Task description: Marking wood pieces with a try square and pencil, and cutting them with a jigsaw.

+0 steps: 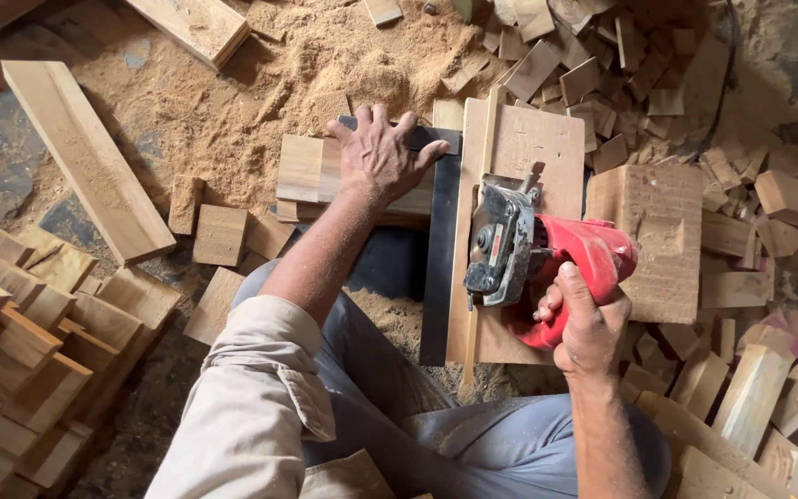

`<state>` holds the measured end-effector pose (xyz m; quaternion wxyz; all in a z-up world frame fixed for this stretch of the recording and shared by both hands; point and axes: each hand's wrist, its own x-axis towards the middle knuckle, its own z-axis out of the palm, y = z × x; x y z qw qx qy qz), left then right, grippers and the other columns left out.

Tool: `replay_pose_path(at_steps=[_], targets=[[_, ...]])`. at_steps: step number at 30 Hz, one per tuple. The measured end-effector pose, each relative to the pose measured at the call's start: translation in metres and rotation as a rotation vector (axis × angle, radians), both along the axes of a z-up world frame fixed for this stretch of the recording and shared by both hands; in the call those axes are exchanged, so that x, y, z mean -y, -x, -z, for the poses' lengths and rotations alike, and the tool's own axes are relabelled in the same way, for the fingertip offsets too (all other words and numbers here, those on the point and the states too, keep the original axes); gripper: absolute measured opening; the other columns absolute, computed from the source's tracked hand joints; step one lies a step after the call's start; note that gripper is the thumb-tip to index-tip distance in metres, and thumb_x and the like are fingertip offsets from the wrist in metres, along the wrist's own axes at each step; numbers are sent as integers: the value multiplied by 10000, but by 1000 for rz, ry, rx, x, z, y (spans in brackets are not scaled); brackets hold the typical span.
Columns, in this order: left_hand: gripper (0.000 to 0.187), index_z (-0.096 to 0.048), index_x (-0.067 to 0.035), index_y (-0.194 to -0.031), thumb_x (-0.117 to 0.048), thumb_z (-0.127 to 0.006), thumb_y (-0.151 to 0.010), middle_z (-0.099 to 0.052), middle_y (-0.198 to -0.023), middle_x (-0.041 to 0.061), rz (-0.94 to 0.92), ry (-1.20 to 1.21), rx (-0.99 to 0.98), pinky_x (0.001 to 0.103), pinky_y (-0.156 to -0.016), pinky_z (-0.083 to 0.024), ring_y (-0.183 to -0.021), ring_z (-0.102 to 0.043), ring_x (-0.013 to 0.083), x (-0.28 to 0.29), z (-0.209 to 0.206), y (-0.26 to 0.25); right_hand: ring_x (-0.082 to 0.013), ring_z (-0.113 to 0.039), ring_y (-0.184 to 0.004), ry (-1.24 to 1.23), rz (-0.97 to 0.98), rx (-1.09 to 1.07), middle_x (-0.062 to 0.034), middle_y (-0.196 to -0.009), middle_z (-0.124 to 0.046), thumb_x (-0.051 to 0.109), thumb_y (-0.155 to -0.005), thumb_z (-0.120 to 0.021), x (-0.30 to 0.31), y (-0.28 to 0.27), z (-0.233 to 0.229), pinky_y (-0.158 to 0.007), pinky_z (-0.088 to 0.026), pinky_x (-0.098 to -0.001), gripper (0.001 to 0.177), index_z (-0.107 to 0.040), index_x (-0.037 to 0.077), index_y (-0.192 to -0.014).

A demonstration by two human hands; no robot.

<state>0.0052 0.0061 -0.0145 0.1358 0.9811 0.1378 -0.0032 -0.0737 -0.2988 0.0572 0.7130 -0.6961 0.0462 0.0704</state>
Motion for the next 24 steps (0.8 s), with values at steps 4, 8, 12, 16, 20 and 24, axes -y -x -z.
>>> replay_pose_path(at_steps=[4, 8, 12, 16, 20, 24], targets=[[819, -587, -219, -1352, -846, -281, -924, -555, -1288, 167, 2, 2, 2, 729, -946, -305, -1259, -464, 334, 0, -2, 0, -142, -538, -550, -5, -5, -16, -31, -685, -553, 162, -997, -665, -3, -2, -4, -509, -490, -300, 129, -639, 39, -1025], [808, -590, -219, -1345, -845, -295, -927, -553, -1282, 167, 8, 0, 0, 731, -944, -298, -1256, -459, 332, -1, 1, -1, -149, -541, -551, 3, -8, -5, -35, -690, -555, 161, -1004, -671, 1, -5, 2, -509, -494, -309, 142, -628, 26, -997], [807, -582, -226, -1358, -843, -298, -923, -551, -1275, 170, 10, -5, 16, 734, -940, -294, -1247, -458, 336, -1, 4, -2, -148, -537, -543, -1, -1, -9, -32, -687, -551, 163, -994, -670, 0, -5, 1, -506, -490, -306, 136, -632, 33, -1005], [804, -582, -224, -1361, -840, -297, -930, -547, -1296, 165, 10, -8, 10, 737, -951, -292, -1262, -456, 334, 0, 3, -1, -150, -542, -550, 3, -15, -4, -34, -690, -553, 167, -1001, -669, -1, -6, 0, -512, -498, -308, 146, -623, 29, -991], [803, -570, -227, -1360, -843, -289, -927, -544, -1279, 175, 12, -16, -6, 739, -933, -289, -1250, -453, 336, -1, 6, -2, -146, -537, -543, 10, 4, -18, -29, -686, -548, 164, -984, -665, -5, -6, -4, -508, -494, -301, 126, -633, 45, -1006], [796, -575, -224, -1344, -841, -288, -930, -550, -1252, 172, 11, -16, -1, 731, -919, -291, -1237, -458, 332, -1, 3, -2, -154, -540, -553, 16, -11, 5, -42, -696, -552, 162, -1002, -673, 0, -10, 1, -521, -497, -306, 153, -618, 26, -959]])
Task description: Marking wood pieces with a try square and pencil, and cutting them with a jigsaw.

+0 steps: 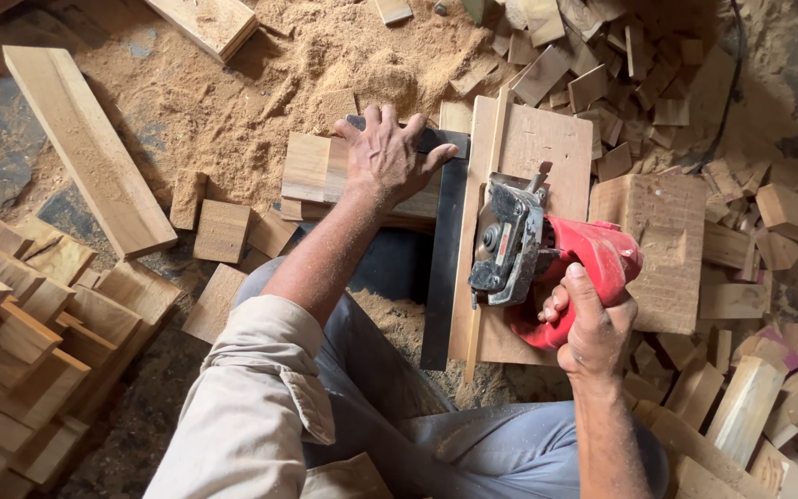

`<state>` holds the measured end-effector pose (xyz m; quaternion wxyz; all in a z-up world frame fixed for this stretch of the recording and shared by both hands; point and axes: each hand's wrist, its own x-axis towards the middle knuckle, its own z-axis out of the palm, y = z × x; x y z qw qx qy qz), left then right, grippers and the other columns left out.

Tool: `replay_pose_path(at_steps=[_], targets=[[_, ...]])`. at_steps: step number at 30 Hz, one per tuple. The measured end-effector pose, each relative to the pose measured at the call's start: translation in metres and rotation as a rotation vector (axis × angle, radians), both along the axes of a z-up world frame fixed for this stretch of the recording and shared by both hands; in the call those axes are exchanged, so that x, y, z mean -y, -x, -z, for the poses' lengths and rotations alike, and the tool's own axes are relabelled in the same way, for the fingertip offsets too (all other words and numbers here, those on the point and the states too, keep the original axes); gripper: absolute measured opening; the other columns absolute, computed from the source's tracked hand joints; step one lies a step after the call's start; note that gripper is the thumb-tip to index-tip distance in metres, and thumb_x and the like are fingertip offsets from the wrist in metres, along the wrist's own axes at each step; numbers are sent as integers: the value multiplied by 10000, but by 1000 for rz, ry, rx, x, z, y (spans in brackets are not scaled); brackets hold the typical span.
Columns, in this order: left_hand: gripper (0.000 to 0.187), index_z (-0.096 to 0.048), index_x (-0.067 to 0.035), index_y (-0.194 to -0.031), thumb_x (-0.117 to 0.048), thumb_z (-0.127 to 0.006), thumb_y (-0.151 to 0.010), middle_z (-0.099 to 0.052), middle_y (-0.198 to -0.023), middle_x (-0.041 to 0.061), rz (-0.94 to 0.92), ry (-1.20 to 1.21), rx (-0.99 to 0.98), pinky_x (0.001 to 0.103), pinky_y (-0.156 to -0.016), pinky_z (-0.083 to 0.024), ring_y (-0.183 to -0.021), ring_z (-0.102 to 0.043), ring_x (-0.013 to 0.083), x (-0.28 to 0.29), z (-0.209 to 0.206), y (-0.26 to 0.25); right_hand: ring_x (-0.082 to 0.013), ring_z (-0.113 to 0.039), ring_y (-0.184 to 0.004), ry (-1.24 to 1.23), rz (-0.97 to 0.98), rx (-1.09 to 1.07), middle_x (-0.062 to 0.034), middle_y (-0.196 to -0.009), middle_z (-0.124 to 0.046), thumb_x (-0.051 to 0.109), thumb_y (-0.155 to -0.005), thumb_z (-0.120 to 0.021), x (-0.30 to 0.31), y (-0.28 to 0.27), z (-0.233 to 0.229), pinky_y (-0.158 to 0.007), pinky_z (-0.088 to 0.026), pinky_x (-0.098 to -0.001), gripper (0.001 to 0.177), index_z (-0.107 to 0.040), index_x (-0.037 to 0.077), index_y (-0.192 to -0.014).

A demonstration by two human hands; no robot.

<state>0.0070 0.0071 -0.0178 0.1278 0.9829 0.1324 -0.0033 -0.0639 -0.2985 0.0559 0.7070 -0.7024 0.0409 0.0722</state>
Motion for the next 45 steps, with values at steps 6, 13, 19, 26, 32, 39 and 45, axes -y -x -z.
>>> replay_pose_path(at_steps=[6, 13, 19, 26, 32, 39, 45], targets=[[778, -595, -222, -1317, -836, -314, -929, -559, -1236, 158, -11, 26, 16, 720, -934, -285, -1240, -461, 319, 0, -2, 1, -156, -544, -549, 0, -4, -5, -40, -692, -550, 172, -987, -671, -5, -5, -4, -510, -496, -307, 150, -624, 32, -961], [759, -611, -216, -1293, -820, -327, -932, -560, -1214, 166, -11, 55, 21, 719, -928, -271, -1227, -457, 322, -1, -4, 2, -160, -543, -549, 9, -7, 10, -47, -696, -549, 176, -981, -682, -9, -15, -4, -508, -498, -311, 159, -617, 32, -960], [747, -622, -209, -1278, -808, -324, -945, -559, -1221, 171, -8, 76, 3, 724, -942, -249, -1239, -445, 318, -2, -3, 3, -144, -531, -541, -41, 0, -9, -29, -695, -544, 179, -962, -683, -12, -24, -5, -494, -499, -306, 158, -628, 47, -1028], [754, -617, -201, -1289, -800, -309, -952, -550, -1236, 183, -6, 83, 9, 720, -932, -246, -1257, -431, 331, -3, -3, 2, -153, -532, -529, -24, -2, 8, -38, -692, -545, 184, -971, -693, -20, -35, -6, -484, -495, -313, 190, -620, 29, -1056], [752, -591, -199, -1330, -786, -294, -967, -544, -1240, 186, 1, 99, -37, 718, -935, -247, -1256, -433, 329, -3, -4, 1, -145, -530, -536, -21, 11, 33, -35, -711, -557, 183, -966, -697, -25, -45, -8, -479, -491, -309, 210, -634, 24, -1089], [739, -581, -200, -1338, -775, -301, -967, -543, -1221, 178, 1, 96, -30, 737, -929, -247, -1242, -437, 325, -3, -7, 3, -139, -530, -517, -17, -12, 41, -38, -704, -561, 216, -967, -707, -30, -57, -7, -472, -493, -300, 229, -643, 22, -1071], [734, -585, -193, -1331, -770, -301, -979, -545, -1203, 177, 4, 75, -31, 724, -929, -258, -1217, -448, 325, -3, -3, 1, -141, -528, -513, -28, 0, 35, -36, -700, -554, 233, -973, -734, -30, -67, -4, -460, -488, -300, 248, -616, 23, -1028]])
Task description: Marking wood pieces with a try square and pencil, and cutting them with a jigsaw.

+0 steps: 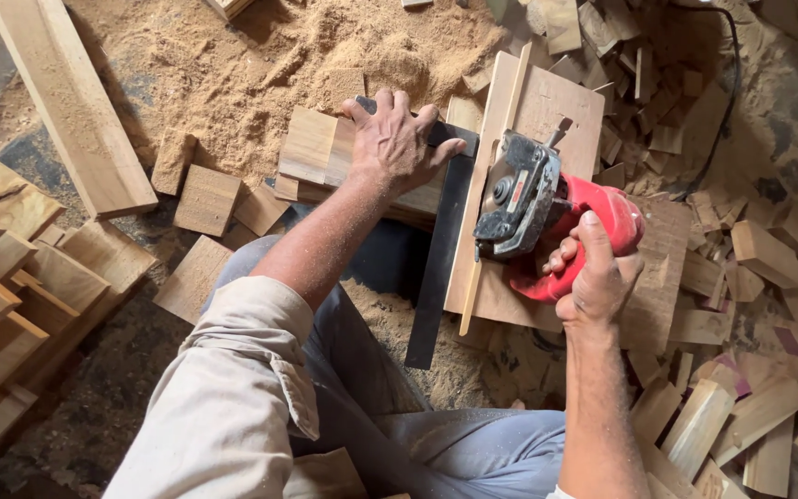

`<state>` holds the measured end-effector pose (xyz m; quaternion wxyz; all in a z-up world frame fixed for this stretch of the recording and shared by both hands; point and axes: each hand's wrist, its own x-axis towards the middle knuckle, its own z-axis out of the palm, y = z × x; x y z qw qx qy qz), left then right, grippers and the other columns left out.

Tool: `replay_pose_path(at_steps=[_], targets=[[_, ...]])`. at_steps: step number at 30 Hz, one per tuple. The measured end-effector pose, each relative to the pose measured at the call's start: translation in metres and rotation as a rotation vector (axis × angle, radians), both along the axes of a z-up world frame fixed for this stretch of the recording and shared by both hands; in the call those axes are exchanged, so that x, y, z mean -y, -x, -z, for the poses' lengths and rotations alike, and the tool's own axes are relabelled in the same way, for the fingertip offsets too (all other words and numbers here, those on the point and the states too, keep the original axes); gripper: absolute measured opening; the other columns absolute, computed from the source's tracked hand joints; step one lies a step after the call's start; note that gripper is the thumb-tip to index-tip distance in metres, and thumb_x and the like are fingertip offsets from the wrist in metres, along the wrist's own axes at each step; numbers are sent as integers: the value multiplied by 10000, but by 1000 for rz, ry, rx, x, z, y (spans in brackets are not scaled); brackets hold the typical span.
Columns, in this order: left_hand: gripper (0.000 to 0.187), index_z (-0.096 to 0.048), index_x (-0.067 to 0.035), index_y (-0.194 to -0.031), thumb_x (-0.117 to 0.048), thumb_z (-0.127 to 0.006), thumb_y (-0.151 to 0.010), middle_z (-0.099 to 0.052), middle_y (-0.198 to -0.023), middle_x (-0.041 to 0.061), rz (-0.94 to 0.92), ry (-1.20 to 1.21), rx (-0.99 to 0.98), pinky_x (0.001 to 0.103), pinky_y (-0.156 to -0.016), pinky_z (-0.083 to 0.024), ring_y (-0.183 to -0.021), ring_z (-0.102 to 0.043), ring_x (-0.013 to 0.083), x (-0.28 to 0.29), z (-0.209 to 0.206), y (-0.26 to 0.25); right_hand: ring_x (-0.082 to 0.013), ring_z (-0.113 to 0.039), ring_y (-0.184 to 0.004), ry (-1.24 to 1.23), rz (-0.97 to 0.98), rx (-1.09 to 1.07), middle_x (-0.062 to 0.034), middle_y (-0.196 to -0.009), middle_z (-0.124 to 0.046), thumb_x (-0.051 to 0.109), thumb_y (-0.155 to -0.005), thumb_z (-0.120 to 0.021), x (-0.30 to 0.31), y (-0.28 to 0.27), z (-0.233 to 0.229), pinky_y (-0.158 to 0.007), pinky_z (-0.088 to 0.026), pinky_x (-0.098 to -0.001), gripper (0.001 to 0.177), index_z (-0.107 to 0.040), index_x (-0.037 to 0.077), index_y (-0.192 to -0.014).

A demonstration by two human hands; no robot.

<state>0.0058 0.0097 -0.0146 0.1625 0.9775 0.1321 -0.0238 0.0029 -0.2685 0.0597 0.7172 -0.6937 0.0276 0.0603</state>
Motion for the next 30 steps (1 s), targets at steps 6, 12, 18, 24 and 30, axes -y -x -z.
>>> replay_pose_path(at_steps=[6, 12, 18, 24, 30], targets=[[745, -571, -202, -1362, -774, -306, -966, -549, -1187, 180, -3, -7, -7, 727, -922, -259, -1210, -450, 331, 0, -2, 1, -131, -521, -519, -13, -33, 10, -31, -695, -546, 241, -978, -741, -2, -12, 2, -472, -484, -287, 242, -617, 35, -1004], [742, -583, -206, -1352, -778, -304, -972, -546, -1204, 169, -1, -11, -8, 744, -935, -252, -1229, -447, 328, -1, -3, 1, -132, -531, -501, 34, -2, 28, -35, -679, -557, 233, -974, -729, -10, -17, -2, -450, -482, -282, 258, -595, 31, -889], [745, -541, -231, -1405, -781, -283, -973, -549, -1192, 173, -3, -12, -17, 723, -931, -271, -1200, -461, 321, 0, 3, -1, -132, -531, -467, 74, -28, 119, -36, -626, -553, 226, -971, -688, -28, -42, -5, -410, -472, -288, 245, -598, 41, -839], [744, -564, -252, -1374, -795, -268, -962, -555, -1253, 174, -10, -20, -23, 655, -927, -301, -1232, -461, 308, 1, 1, 0, -141, -535, -492, 21, -14, 116, -35, -655, -563, 207, -988, -717, -24, -82, -3, -432, -467, -290, 252, -603, 15, -870], [771, -576, -249, -1373, -819, -264, -958, -552, -1256, 187, 12, -3, -14, 668, -937, -290, -1214, -466, 322, -2, 6, -2, -153, -553, -502, 35, 171, 44, -51, -678, -585, 212, -991, -701, 76, -47, -34, -451, -496, -305, 240, -628, -1, -909]])
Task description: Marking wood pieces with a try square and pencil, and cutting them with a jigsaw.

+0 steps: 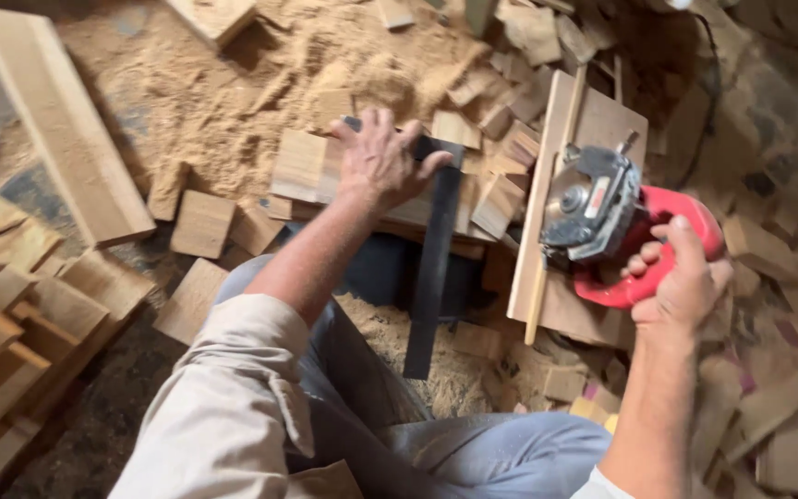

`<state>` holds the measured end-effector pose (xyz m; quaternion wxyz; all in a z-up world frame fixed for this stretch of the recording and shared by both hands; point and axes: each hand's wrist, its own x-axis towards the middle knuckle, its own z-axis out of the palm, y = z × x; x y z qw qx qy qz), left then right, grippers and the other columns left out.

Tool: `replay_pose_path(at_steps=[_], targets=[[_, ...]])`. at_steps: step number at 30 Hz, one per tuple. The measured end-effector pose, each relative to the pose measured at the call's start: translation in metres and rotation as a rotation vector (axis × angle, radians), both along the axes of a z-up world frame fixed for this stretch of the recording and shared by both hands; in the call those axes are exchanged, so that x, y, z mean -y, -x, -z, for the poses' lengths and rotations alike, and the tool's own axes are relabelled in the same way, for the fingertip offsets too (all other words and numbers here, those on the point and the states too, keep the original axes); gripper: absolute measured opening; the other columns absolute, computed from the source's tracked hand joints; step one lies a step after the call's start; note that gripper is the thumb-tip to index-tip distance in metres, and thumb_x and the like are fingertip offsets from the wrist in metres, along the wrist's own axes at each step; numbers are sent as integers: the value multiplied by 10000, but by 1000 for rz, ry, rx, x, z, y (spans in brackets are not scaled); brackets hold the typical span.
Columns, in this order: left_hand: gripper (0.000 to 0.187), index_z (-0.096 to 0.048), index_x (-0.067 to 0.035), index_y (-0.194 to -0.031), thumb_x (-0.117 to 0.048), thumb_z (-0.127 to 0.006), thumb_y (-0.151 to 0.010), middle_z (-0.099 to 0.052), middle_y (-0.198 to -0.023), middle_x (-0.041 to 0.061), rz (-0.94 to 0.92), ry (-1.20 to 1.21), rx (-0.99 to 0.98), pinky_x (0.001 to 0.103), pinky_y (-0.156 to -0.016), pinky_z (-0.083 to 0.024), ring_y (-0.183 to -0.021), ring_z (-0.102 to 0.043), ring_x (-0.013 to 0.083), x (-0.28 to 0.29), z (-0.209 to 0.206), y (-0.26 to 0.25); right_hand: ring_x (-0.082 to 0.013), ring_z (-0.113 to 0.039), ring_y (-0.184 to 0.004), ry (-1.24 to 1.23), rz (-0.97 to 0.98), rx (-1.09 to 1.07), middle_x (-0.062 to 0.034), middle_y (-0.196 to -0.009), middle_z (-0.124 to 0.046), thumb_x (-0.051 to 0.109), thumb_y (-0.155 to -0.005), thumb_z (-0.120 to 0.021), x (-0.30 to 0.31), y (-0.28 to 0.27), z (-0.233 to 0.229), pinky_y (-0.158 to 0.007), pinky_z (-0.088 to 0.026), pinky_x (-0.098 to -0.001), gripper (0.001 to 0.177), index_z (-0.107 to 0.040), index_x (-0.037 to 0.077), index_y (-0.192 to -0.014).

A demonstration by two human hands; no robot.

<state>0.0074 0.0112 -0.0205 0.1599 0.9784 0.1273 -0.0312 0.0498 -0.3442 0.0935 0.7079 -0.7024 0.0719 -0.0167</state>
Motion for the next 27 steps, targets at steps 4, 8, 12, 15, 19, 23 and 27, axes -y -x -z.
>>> replay_pose_path(at_steps=[4, 8, 12, 15, 19, 23, 27], targets=[[770, -612, -268, -1356, -829, -313, -922, -547, -1313, 185, 6, 15, 139, 643, -977, -300, -1271, -451, 351, 2, 1, 4, -154, -542, -496, 24, 174, 14, -49, -674, -574, 212, -974, -730, 69, 8, 10, -443, -474, -315, 244, -629, -3, -915], [817, -592, -174, -1382, -822, -317, -967, -542, -1304, 217, -1, -55, 112, 744, -926, -248, -1264, -432, 363, 6, 12, -4, -154, -522, -474, 48, 255, -3, -35, -654, -568, 172, -904, -753, 118, 4, 29, -423, -453, -315, 161, -650, 51, -936], [819, -589, -172, -1399, -817, -335, -964, -546, -1332, 211, -33, -59, 19, 777, -969, -226, -1321, -416, 358, 6, -8, 1, -151, -544, -486, 37, 202, -45, -38, -654, -576, 198, -941, -738, 130, 7, 36, -425, -467, -310, 211, -637, 26, -870], [820, -589, -184, -1394, -829, -340, -953, -551, -1322, 210, -43, -57, 17, 758, -994, -231, -1320, -420, 347, 10, -6, -1, -154, -537, -478, 3, 159, -46, -44, -650, -576, 190, -947, -736, 135, -4, 48, -426, -456, -303, 194, -653, 26, -886], [815, -589, -193, -1378, -835, -352, -938, -555, -1303, 199, -70, -93, 42, 747, -993, -231, -1306, -423, 337, 8, -10, 1, -148, -531, -487, 22, 72, -15, -36, -659, -567, 163, -937, -729, 126, -16, 55, -442, -458, -296, 144, -672, 34, -971], [796, -588, -202, -1364, -825, -342, -935, -566, -1282, 179, -67, -70, -9, 734, -993, -247, -1292, -440, 319, 9, -15, 2, -145, -545, -505, 105, 77, 62, -40, -699, -594, 147, -936, -721, 115, -13, 44, -451, -479, -301, 188, -679, 22, -1070], [776, -621, -203, -1306, -823, -329, -942, -582, -1255, 171, -55, -53, -3, 693, -978, -278, -1285, -455, 315, 12, -17, 2, -161, -608, -684, 364, 179, 261, -52, -902, -660, 125, -970, -732, 114, -13, 51, -599, -530, -309, 261, -667, 22, -1201]])
